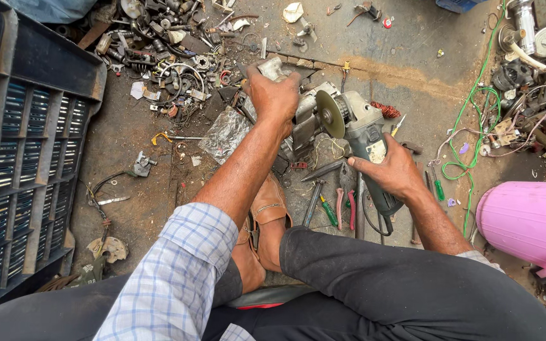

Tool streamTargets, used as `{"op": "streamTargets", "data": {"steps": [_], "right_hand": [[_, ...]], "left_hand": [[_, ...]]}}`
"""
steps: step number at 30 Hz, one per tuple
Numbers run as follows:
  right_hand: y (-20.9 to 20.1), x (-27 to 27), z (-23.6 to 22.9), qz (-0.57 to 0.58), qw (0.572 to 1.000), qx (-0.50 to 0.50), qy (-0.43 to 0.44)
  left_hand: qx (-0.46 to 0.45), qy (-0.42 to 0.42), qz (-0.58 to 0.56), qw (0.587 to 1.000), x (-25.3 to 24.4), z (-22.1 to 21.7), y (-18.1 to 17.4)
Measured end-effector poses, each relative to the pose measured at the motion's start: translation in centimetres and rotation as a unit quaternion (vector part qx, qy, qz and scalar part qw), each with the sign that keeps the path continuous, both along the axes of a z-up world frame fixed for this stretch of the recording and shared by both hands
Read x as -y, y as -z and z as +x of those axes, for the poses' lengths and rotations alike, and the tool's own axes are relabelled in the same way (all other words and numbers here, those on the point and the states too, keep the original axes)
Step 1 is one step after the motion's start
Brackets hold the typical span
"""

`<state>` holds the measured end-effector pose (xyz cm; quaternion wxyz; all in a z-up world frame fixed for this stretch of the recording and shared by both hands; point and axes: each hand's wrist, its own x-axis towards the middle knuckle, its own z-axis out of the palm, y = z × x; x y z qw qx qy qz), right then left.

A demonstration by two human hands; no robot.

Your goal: The person uses an angle grinder to smooth the surface of a metal part. They hold the part with one hand and operate the grinder with the other, rotating the part to access different areas.

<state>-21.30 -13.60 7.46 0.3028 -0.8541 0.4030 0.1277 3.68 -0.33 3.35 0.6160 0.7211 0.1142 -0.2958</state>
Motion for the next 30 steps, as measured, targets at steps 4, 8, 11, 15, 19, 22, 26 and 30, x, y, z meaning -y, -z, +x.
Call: {"op": "streamTargets", "data": {"steps": [4, 8, 11, 15, 19, 22, 26, 30], "right_hand": [[0.4, 0.1, -0.3, -0.001, 1.000, -0.008, -0.007], [0.8, 0.1, -0.4, 0.004, 0.999, -0.035, 0.003], [0.6, 0.1, -0.3, -0.009, 1.000, -0.009, -0.012], [0.2, 0.0, -0.2, 0.009, 1.000, -0.008, 0.005], [0.0, 0.0, 0.0, 0.012, 1.000, -0.018, 0.010], [-0.1, -0.1, 0.1, 0.006, 1.000, -0.016, 0.005], [-0.4, -0.2, 0.1, 0.022, 1.000, 0.008, 0.002], [-0.4, -0.2, 0.0, 0.018, 1.000, 0.012, -0.002]], "left_hand": [[0.007, 0.004, 0.010, 1.000, 0.1, 0.0, 0.1], [0.003, 0.001, 0.011, 1.000, 0.1, 0.0, 0.0], [0.006, 0.001, 0.013, 1.000, 0.1, 0.0, 0.0], [-0.003, 0.000, 0.006, 1.000, 0.0, 0.0, -0.2], [-0.001, -0.003, -0.002, 1.000, 0.1, -0.1, -0.2], [0.002, -0.006, 0.000, 1.000, 0.1, -0.1, 0.0], [0.016, -0.007, 0.017, 1.000, 0.3, -0.1, 0.3], [0.022, -0.007, 0.017, 1.000, 0.4, -0.2, 0.5]]}}
